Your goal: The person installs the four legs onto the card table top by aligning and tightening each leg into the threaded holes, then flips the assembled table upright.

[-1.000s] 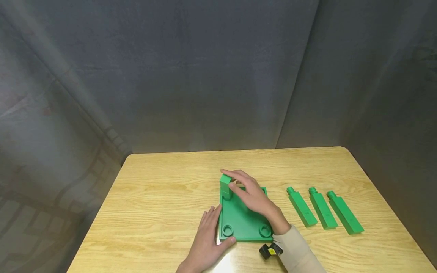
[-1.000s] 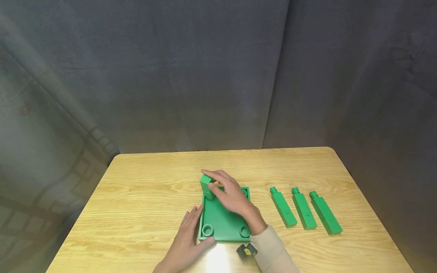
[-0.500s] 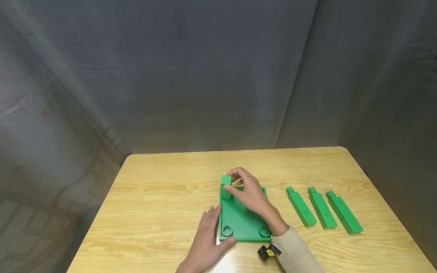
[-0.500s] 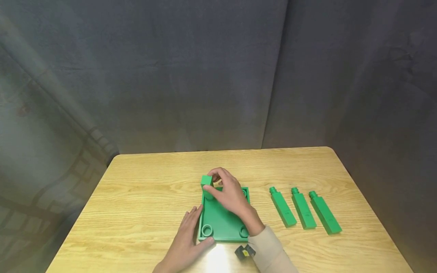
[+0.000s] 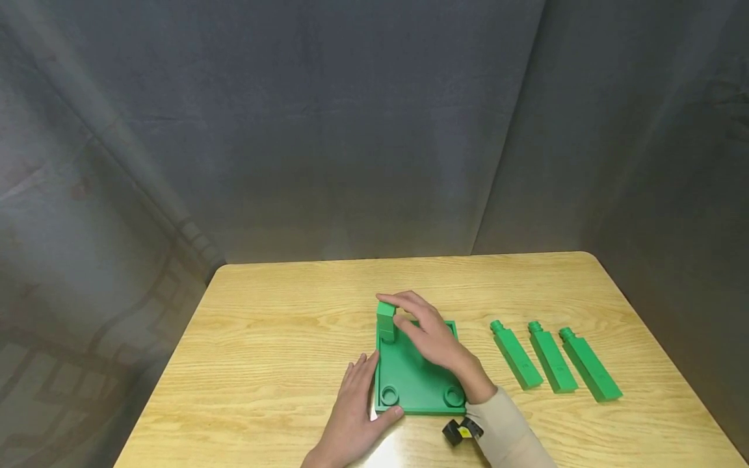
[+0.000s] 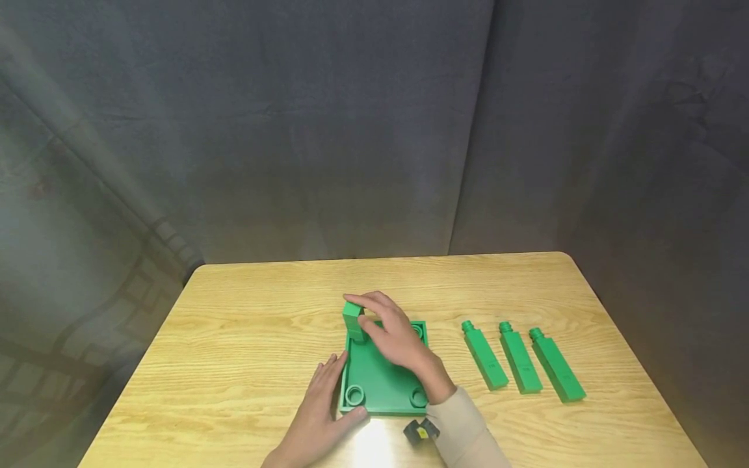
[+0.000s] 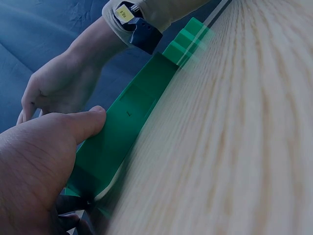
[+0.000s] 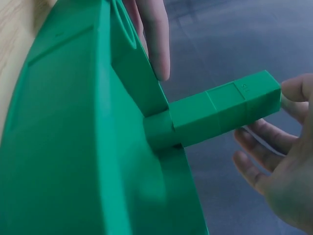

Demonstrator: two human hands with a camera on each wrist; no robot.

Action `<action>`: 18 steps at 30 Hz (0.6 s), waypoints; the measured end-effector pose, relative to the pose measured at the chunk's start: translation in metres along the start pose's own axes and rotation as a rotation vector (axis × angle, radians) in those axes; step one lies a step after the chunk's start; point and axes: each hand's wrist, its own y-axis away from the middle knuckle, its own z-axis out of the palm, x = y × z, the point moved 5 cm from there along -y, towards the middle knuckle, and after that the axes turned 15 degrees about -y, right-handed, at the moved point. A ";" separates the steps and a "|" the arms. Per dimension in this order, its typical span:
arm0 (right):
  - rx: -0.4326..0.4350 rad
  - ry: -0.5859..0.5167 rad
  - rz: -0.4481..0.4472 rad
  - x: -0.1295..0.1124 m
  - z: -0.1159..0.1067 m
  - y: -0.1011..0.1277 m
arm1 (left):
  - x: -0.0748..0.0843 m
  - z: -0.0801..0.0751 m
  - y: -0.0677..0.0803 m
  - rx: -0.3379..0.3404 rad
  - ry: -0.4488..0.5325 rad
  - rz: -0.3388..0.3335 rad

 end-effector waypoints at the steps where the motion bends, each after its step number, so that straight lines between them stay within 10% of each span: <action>1: 0.000 -0.001 0.001 0.000 0.000 0.000 | 0.000 0.000 0.000 0.004 -0.002 0.001; 18: 0.152 0.100 0.013 0.001 -0.005 -0.003 | 0.001 -0.001 0.002 0.038 -0.039 0.043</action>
